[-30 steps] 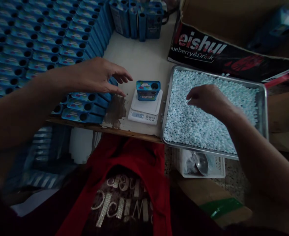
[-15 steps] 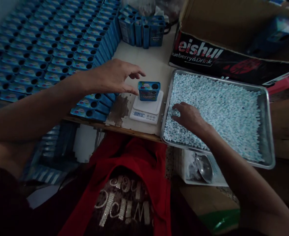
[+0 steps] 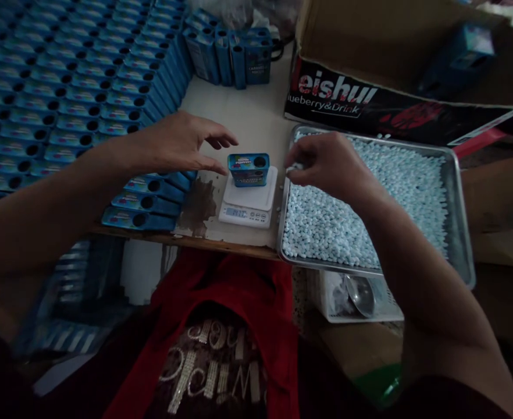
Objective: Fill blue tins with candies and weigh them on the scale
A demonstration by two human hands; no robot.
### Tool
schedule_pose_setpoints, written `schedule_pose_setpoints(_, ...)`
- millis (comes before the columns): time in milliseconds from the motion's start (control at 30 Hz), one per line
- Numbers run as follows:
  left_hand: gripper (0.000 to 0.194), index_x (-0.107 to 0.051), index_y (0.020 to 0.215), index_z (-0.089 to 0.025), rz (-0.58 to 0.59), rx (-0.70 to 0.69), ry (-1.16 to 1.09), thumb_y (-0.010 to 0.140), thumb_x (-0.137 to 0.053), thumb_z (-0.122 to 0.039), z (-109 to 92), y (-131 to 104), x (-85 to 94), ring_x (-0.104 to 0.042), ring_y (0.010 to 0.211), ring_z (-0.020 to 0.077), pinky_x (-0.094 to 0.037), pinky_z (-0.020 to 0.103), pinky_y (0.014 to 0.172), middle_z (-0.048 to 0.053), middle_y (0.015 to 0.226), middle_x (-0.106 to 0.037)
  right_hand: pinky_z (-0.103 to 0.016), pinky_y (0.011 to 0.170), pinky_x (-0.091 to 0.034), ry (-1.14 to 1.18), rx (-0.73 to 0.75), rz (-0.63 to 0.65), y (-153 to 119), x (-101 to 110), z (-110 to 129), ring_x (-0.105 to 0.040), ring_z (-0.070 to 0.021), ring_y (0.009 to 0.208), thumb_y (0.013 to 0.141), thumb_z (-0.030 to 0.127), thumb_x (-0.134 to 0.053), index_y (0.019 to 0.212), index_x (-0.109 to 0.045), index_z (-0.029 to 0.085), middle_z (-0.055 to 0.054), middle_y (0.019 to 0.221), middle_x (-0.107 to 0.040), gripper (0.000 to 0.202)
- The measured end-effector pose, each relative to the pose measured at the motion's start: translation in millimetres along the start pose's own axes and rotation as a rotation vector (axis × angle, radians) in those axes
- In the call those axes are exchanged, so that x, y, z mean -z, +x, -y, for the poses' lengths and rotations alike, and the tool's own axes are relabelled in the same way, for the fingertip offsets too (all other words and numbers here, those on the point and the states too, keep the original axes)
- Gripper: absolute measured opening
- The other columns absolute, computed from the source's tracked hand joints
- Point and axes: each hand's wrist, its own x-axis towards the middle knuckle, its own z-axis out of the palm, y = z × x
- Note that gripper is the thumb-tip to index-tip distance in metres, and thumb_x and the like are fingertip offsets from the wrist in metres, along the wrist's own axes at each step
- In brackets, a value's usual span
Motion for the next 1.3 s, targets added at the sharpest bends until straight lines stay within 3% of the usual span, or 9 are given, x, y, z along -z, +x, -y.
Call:
schedule_pose_setpoints(167, 0.077, -0.076, 0.156, -0.027, 0.020, 0.017, -0.018, 0.092, -0.082, -0.070, 6.4, -3.0, 2.6, -0.074, 0.141, 0.0411, -0.059, 0.051, 0.121, 0.012, 0.156, -0.078, -0.040, 0.082, -0.055, -0.425, 0.293, 0.116, 41.9, -13.3, 53.3, -0.072, -0.0237, 0.084, 0.090, 0.015, -0.080, 0.104, -0.091, 0.029, -0.003, 0.093, -0.081, 0.023)
schedule_pose_setpoints(333, 0.081, -0.074, 0.160, -0.029, 0.035, 0.064, -0.039, 0.092, -0.084, -0.072, 18.2, -10.0, 4.9, -0.069, 0.149, 0.0446, -0.058, 0.052, 0.124, 0.010, 0.159, -0.075, -0.043, 0.082, -0.051, -0.618, 0.274, 0.223, 53.2, -19.8, 73.1, -0.073, -0.0291, 0.091, 0.092, 0.008, -0.077, 0.107, -0.093, 0.027, -0.009, 0.102, -0.081, 0.028)
schedule_pose_setpoints(433, 0.084, -0.071, 0.161, -0.030, 0.049, 0.067, -0.048, 0.094, -0.078, -0.079, 20.8, -12.5, 6.6, -0.065, 0.150, 0.0426, -0.055, 0.053, 0.126, 0.006, 0.161, -0.075, -0.046, 0.087, -0.053, -0.472, 0.230, 0.091, 44.3, -7.7, 61.3, -0.075, -0.0317, 0.093, 0.092, 0.013, -0.076, 0.096, -0.088, 0.028, -0.008, 0.100, -0.081, 0.020)
schedule_pose_setpoints(533, 0.088, -0.070, 0.161, -0.034, 0.042, 0.091, -0.050, 0.091, -0.077, -0.086, 21.1, -17.0, 11.0, -0.063, 0.148, 0.0393, -0.052, 0.052, 0.129, 0.002, 0.161, -0.076, -0.049, 0.088, -0.052, -0.503, 0.071, -0.030, 23.1, -0.3, 22.1, -0.075, -0.0338, 0.093, 0.092, 0.019, -0.077, 0.091, -0.084, 0.028, -0.008, 0.091, -0.080, 0.012)
schedule_pose_setpoints(633, 0.095, -0.068, 0.164, -0.032, 0.052, 0.125, -0.047, 0.089, -0.078, -0.090, 20.4, -23.2, 16.4, -0.062, 0.149, 0.0392, -0.048, 0.051, 0.131, 0.004, 0.162, -0.076, -0.045, 0.077, -0.049, -0.557, -0.175, 0.136, -7.2, -15.0, -30.8, -0.072, -0.0303, 0.082, 0.086, 0.029, -0.091, 0.101, -0.088, 0.027, -0.008, 0.090, -0.081, 0.015)
schedule_pose_setpoints(767, 0.096, -0.066, 0.166, -0.028, 0.082, 0.117, -0.048, 0.092, -0.077, -0.089, 14.1, -25.3, 18.1, -0.062, 0.149, 0.0399, -0.046, 0.051, 0.132, 0.007, 0.164, -0.074, -0.041, 0.081, -0.055, -0.570, -0.101, 0.190, -40.2, -52.4, -74.5, -0.080, -0.0329, 0.101, 0.094, 0.034, -0.084, 0.132, -0.087, 0.024, -0.015, 0.128, -0.082, 0.040)
schedule_pose_setpoints(900, 0.092, -0.068, 0.163, -0.027, 0.055, 0.062, 0.012, 0.098, -0.065, -0.091, 5.3, -19.7, 13.9, -0.061, 0.152, 0.0413, -0.047, 0.055, 0.132, 0.006, 0.158, -0.074, -0.039, 0.079, -0.053, -0.635, -0.140, 0.168, -42.9, -64.1, -78.7, -0.082, -0.0347, 0.101, 0.096, 0.027, -0.078, 0.132, -0.086, 0.020, -0.014, 0.113, -0.086, 0.037)
schedule_pose_setpoints(1133, 0.094, -0.067, 0.162, -0.020, 0.048, 0.019, 0.079, 0.103, -0.054, -0.091, 12.3, -24.1, 9.5, -0.061, 0.153, 0.0420, -0.043, 0.059, 0.133, 0.007, 0.159, -0.072, -0.041, 0.079, -0.054, -0.284, -0.258, 0.002, -31.2, -24.4, -75.5, -0.076, -0.0290, 0.081, 0.083, 0.020, -0.082, 0.104, -0.092, 0.023, -0.004, 0.081, -0.079, 0.024)
schedule_pose_setpoints(1300, 0.088, -0.068, 0.160, -0.018, 0.043, 0.004, 0.104, 0.104, -0.063, -0.086, 14.0, -14.1, 5.0, -0.068, 0.142, 0.0359, -0.050, 0.054, 0.128, 0.011, 0.156, -0.075, -0.038, 0.068, -0.048, -0.066, -0.076, -0.032, -8.2, -6.5, -30.2, -0.063, -0.0207, 0.068, 0.080, 0.022, -0.084, 0.103, -0.092, 0.024, 0.001, 0.069, -0.067, 0.024)
